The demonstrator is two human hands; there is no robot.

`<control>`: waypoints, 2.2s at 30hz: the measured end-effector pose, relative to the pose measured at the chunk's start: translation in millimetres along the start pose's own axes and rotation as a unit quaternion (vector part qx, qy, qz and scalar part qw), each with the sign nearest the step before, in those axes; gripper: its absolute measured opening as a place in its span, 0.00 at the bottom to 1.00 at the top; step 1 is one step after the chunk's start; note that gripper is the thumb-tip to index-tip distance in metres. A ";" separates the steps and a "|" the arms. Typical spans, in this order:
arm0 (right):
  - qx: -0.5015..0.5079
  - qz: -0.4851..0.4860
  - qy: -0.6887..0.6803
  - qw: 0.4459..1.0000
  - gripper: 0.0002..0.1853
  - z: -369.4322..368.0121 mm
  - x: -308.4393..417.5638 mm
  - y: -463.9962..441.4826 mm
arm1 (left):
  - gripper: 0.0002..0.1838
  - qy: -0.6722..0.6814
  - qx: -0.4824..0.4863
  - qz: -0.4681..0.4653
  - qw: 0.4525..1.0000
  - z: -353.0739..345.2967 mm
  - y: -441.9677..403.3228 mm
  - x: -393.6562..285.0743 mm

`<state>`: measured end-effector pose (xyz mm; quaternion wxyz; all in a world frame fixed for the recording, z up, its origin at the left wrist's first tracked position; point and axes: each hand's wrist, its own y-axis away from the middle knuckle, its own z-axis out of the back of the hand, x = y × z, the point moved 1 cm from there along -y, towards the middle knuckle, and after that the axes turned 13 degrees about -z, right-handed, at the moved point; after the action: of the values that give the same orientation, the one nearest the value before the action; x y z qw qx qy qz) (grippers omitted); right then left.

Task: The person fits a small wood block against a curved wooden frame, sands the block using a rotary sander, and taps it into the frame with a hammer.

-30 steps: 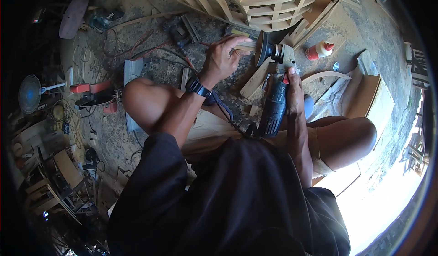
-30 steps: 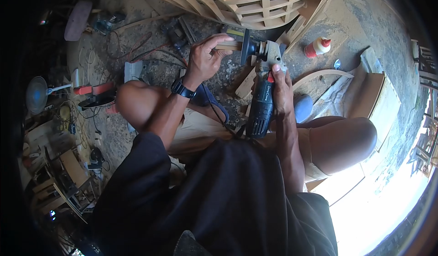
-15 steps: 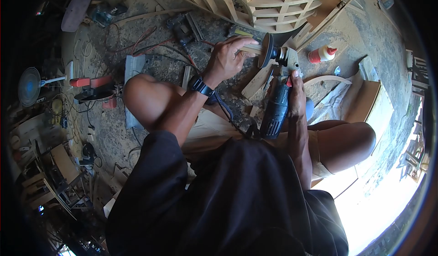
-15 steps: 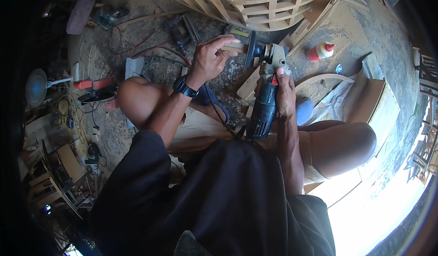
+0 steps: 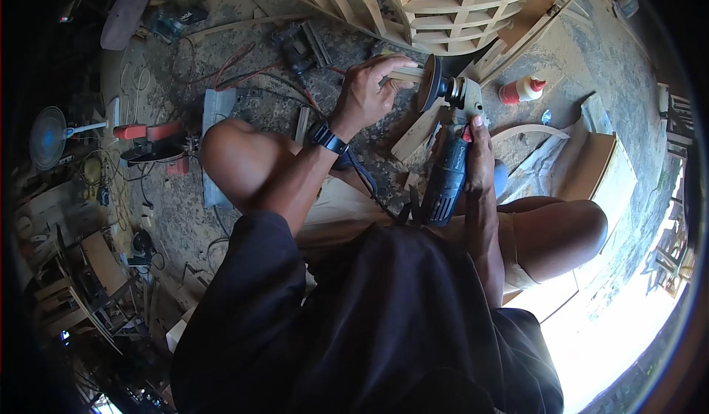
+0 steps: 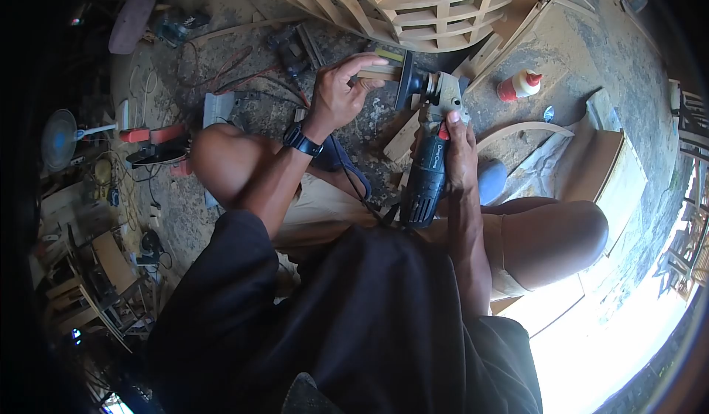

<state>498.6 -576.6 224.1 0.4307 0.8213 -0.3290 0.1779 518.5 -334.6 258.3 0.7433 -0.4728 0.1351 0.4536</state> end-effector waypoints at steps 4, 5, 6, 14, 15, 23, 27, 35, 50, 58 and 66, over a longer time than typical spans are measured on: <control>-0.004 0.000 0.002 1.000 0.27 -1.5 0.5 0.5 | 0.17 0.004 0.002 0.010 1.000 0.2 1.2 -0.6; -0.001 0.006 0.006 1.000 0.27 -1.9 0.5 0.4 | 0.17 0.000 0.007 0.010 1.000 0.5 1.4 -1.4; -0.001 0.006 0.006 1.000 0.27 -3.0 0.6 0.6 | 0.17 -0.004 0.012 0.008 1.000 0.6 1.5 -1.6; -0.019 0.022 0.000 1.000 0.25 -3.9 0.7 0.3 | 0.17 -0.001 0.016 0.011 1.000 0.0 2.0 -0.1; -0.019 0.022 0.001 1.000 0.25 -4.1 0.9 0.7 | 0.17 -0.002 0.015 0.008 1.000 -0.3 1.8 -0.2; -0.019 0.010 -0.011 1.000 0.25 -3.1 0.1 1.3 | 0.17 -0.008 0.021 0.004 1.000 0.0 1.2 -2.5; -0.025 0.009 -0.004 1.000 0.25 -6.4 3.1 4.4 | 0.18 -0.015 0.024 0.000 1.000 -0.3 1.7 -1.8; -0.001 0.002 -0.013 1.000 0.25 -0.8 0.2 0.3 | 0.19 0.002 0.017 0.005 1.000 1.0 -0.5 -5.6; -0.003 0.006 0.012 1.000 0.26 -1.1 3.6 2.1 | 0.23 -0.032 0.010 -0.032 0.999 0.2 0.1 -0.4; -0.017 0.026 0.002 1.000 0.26 -4.8 4.7 3.8 | 0.21 -0.032 0.013 -0.023 0.999 -0.4 0.9 -1.5; 0.002 0.006 -0.008 1.000 0.25 -0.2 2.6 1.3 | 0.20 -0.036 0.014 -0.031 0.999 -0.7 0.9 -0.4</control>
<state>499.6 -577.9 226.5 0.4257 0.8213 -0.3370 0.1750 517.7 -335.3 257.6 0.7676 -0.4499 0.1003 0.4453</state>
